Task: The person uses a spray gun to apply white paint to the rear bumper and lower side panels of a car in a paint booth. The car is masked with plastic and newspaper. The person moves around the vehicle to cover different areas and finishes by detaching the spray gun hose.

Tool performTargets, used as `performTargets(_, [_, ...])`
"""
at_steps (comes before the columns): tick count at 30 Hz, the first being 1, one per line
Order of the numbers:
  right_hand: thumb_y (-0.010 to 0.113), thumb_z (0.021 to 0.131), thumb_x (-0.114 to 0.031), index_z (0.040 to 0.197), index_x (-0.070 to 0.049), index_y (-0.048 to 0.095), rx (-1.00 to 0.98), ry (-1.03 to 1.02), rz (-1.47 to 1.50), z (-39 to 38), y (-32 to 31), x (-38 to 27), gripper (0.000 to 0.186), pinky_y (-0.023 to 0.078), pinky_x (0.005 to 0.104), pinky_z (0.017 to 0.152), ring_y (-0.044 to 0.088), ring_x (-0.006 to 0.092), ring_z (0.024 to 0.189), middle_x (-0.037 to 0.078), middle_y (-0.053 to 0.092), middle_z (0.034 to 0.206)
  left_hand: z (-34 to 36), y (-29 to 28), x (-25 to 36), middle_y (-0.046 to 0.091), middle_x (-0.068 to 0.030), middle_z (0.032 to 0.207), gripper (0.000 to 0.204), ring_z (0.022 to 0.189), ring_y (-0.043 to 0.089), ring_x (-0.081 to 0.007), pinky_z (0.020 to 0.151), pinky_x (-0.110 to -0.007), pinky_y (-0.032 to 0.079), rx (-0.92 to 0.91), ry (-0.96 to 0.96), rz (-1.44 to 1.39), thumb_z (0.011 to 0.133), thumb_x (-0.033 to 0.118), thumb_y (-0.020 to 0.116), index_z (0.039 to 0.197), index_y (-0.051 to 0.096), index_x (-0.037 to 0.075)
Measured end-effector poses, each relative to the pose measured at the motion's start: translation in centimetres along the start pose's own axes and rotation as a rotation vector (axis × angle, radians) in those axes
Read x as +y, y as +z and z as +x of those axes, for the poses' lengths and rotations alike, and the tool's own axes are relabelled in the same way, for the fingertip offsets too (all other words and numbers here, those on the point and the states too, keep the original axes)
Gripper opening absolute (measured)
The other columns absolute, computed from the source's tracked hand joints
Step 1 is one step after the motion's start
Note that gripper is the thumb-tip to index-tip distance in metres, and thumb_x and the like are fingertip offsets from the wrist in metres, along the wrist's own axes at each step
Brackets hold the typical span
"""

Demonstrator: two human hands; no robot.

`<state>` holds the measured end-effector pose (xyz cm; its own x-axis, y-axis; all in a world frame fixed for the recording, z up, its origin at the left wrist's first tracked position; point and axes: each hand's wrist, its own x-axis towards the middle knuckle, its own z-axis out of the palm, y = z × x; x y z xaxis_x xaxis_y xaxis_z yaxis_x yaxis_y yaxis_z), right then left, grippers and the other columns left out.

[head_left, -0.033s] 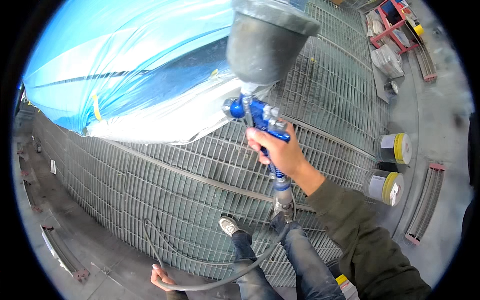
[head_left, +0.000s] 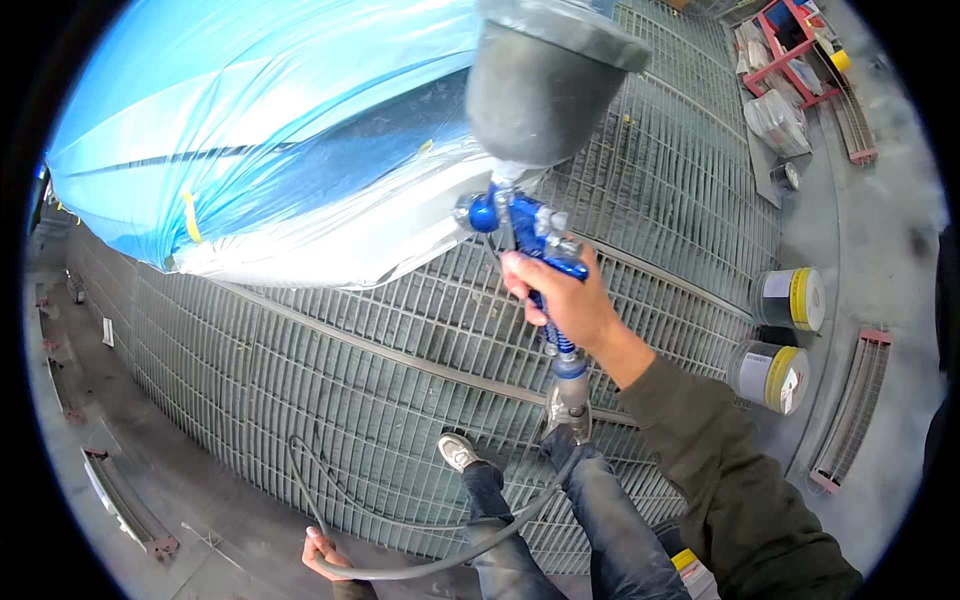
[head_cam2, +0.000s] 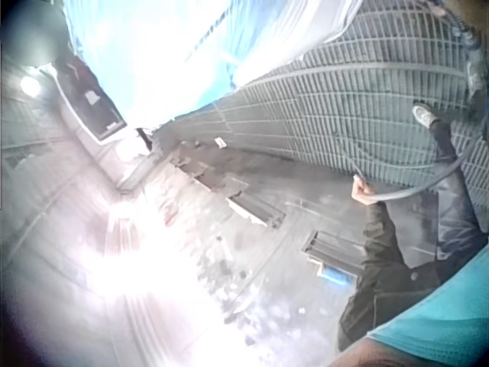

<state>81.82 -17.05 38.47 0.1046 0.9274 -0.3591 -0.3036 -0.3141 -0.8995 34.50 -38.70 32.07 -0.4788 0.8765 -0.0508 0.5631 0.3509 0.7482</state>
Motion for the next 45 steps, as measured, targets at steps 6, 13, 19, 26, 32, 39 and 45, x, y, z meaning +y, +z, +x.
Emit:
performTargets(6, [0.061, 0.09, -0.017, 0.083, -0.002, 0.06, 0.074, -0.035, -0.011, 1.2, -5.8, -1.8, 0.016, 0.037, 0.0193, 0.041, 0.048, 0.0048, 0.056, 0.002, 0.055, 0.069, -1.7, 3.1, 2.4, 0.026, 0.0059, 0.053, 0.053, 0.053, 0.022, -0.0053, 0.049, -0.029, 0.014, -0.034, -0.026, 0.021, 0.102, 0.03, 0.05, 0.057, 0.03, 0.009])
performTargets(13, [0.059, 0.092, -0.018, 0.084, -0.003, 0.062, 0.186, -0.069, -0.096, 3.3, -13.2, 0.2, 0.017, 0.037, 0.0193, 0.042, 0.05, 0.0054, 0.057, 0.003, 0.057, 0.071, -3.5, 6.3, 2.1, 0.024, 0.0089, 0.059, 0.05, 0.059, 0.02, -0.0037, 0.053, -0.029, 0.013, -0.104, -0.03, -0.049, 0.101, 0.026, 0.053, 0.061, 0.025, 0.013])
performTargets(19, [0.06, 0.091, -0.02, 0.09, -0.002, 0.064, 0.482, -0.133, -0.196, 5.1, -18.7, 4.7, 0.019, 0.044, 0.0229, 0.044, 0.056, 0.0094, 0.065, 0.006, 0.061, 0.078, -2.7, 10.4, -0.5, 0.025, 0.0089, 0.063, 0.049, 0.06, 0.02, -0.0045, 0.054, -0.029, 0.015, -0.13, 0.015, -0.163, 0.1, 0.027, 0.055, 0.063, 0.026, 0.012])
performTargets(26, [0.058, 0.091, -0.016, 0.117, 0.002, 0.06, 0.467, -0.295, -0.159, 2.2, -12.7, 12.0, 0.032, 0.06, 0.0315, 0.056, 0.065, 0.0188, 0.091, 0.014, 0.065, 0.109, -0.1, 11.9, -6.5, 0.026, 0.0078, 0.06, 0.048, 0.059, 0.022, -0.0043, 0.053, -0.029, 0.012, -0.065, 0.078, -0.216, 0.099, 0.023, 0.056, 0.061, 0.029, 0.009])
performTargets(32, [0.058, 0.092, -0.016, 0.119, -0.002, 0.058, -0.114, -0.242, -0.07, -1.7, -0.7, 15.9, 0.03, 0.06, 0.0289, 0.057, 0.067, 0.021, 0.092, 0.013, 0.064, 0.109, 1.2, 11.3, -9.7, 0.026, 0.0054, 0.056, 0.051, 0.055, 0.021, -0.0054, 0.05, -0.029, 0.013, 0.015, 0.092, -0.232, 0.1, 0.027, 0.054, 0.06, 0.029, 0.008])
performTargets(39, [0.064, 0.091, -0.016, 0.105, -0.002, 0.063, -0.388, -0.139, 0.021, 0.2, 5.7, 16.3, 0.02, 0.05, 0.0221, 0.046, 0.06, 0.0096, 0.065, 0.005, 0.063, 0.083, 2.5, 10.1, -10.3, 0.028, 0.0018, 0.051, 0.053, 0.05, 0.022, -0.0081, 0.049, -0.03, 0.017, 0.093, 0.099, -0.349, 0.101, 0.029, 0.05, 0.057, 0.032, 0.007])
performTargets(45, [0.063, 0.09, -0.015, 0.093, -0.001, 0.062, -0.158, -0.215, 0.019, 0.5, 2.4, 16.3, 0.015, 0.039, 0.0188, 0.042, 0.05, 0.0048, 0.056, 0.002, 0.056, 0.071, 3.0, 12.0, -10.5, 0.026, 0.002, 0.051, 0.053, 0.049, 0.022, -0.0078, 0.047, -0.031, 0.015, 0.094, 0.121, -0.335, 0.101, 0.029, 0.051, 0.056, 0.03, 0.009])
